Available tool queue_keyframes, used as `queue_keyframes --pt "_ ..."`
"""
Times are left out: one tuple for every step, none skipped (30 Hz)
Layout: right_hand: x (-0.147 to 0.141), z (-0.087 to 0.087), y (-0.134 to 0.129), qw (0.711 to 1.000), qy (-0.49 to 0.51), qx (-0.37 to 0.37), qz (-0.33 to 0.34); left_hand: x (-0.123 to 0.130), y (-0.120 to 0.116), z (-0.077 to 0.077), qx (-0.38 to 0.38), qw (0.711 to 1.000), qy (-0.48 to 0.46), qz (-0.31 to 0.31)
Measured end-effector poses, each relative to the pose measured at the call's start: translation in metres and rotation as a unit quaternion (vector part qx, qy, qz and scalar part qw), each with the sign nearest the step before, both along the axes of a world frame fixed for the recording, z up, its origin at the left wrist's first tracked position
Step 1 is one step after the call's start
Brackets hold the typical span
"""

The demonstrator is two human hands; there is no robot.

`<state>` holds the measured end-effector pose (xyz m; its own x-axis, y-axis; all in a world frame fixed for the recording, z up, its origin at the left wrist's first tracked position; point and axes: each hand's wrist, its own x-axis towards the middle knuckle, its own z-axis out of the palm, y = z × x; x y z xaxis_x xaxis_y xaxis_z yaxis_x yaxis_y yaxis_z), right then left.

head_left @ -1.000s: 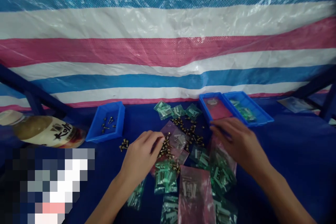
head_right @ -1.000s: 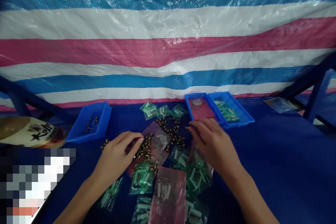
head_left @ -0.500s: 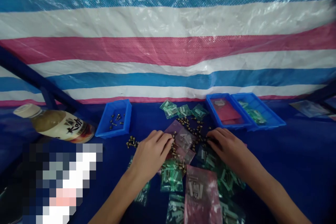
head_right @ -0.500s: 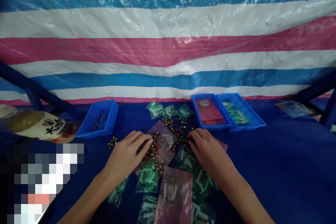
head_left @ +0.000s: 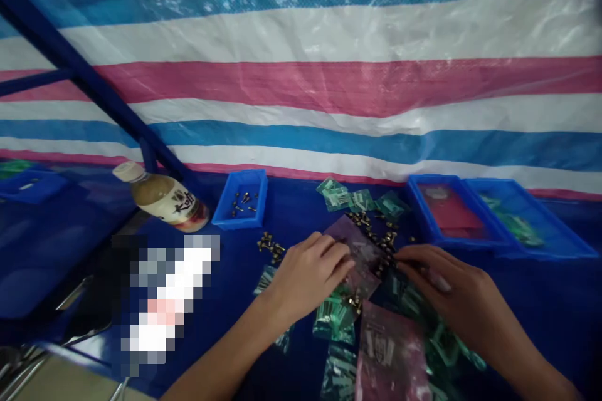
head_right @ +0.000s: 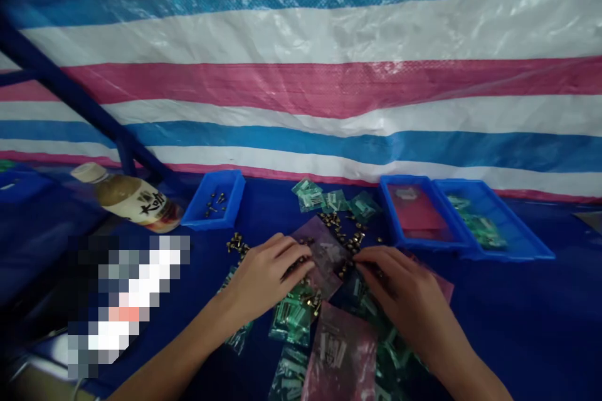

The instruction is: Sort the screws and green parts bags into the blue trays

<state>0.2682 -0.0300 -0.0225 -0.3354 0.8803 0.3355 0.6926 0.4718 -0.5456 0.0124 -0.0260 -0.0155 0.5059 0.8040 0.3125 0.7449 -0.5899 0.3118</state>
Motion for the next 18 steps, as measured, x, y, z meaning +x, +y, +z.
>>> queue_keyframes --pt "-0.005 0.002 -0.003 0.999 0.025 -0.029 0.008 0.001 -0.001 0.000 0.011 1.000 0.001 -0.017" --pt "-0.010 0.004 -0.007 0.997 0.050 -0.061 0.017 0.002 -0.002 0.000 0.021 0.999 0.002 -0.036" --pt "-0.015 0.005 -0.010 0.993 0.074 -0.093 0.024 0.003 -0.003 -0.001 0.033 0.998 0.002 -0.053" --pt "-0.019 0.006 -0.013 0.987 0.094 -0.128 0.031 0.004 -0.005 -0.001 0.046 0.997 0.001 -0.070" --pt "-0.023 0.005 -0.016 0.980 0.111 -0.164 0.035 0.005 -0.006 -0.002 0.060 0.995 0.002 -0.084" --pt "-0.025 0.004 -0.018 0.971 0.126 -0.199 0.036 0.005 -0.007 -0.002 0.070 0.993 0.007 -0.096" --pt "-0.025 0.003 -0.019 0.962 0.139 -0.233 0.036 0.006 -0.008 -0.003 0.079 0.991 0.014 -0.107" --pt "-0.025 0.000 -0.020 0.952 0.155 -0.262 0.034 0.007 -0.009 -0.004 0.085 0.989 0.020 -0.115" --pt "-0.023 -0.003 -0.020 0.942 0.171 -0.287 0.032 0.007 -0.010 -0.005 0.089 0.989 0.022 -0.120" --pt "-0.021 -0.007 -0.020 0.933 0.187 -0.306 0.031 0.007 -0.010 -0.005 0.090 0.988 0.019 -0.121" --pt "-0.018 -0.010 -0.019 0.926 0.202 -0.319 0.028 0.007 -0.011 -0.005 0.090 0.989 0.012 -0.119" --pt "-0.016 -0.014 -0.019 0.921 0.213 -0.326 0.022 0.007 -0.011 -0.005 0.088 0.989 0.004 -0.118" --pt "-0.015 -0.018 -0.019 0.919 0.219 -0.328 0.013 0.008 -0.011 -0.005 0.088 0.989 -0.002 -0.117" --pt "-0.014 -0.021 -0.019 0.919 0.222 -0.324 -0.001 0.008 -0.011 -0.005 0.089 0.989 -0.004 -0.118" --pt "-0.013 -0.024 -0.019 0.922 0.220 -0.318 -0.016 0.008 -0.011 -0.005 0.091 0.988 -0.002 -0.121" --pt "-0.013 -0.026 -0.020 0.925 0.214 -0.313 -0.028 0.008 -0.011 -0.004 0.095 0.988 0.000 -0.123" --pt "-0.014 -0.027 -0.020 0.928 0.204 -0.309 -0.038 0.008 -0.011 -0.004 0.098 0.987 0.002 -0.124" --pt "-0.014 -0.029 -0.020 0.930 0.194 -0.308 -0.042 0.008 -0.011 -0.004 0.100 0.987 0.001 -0.124"
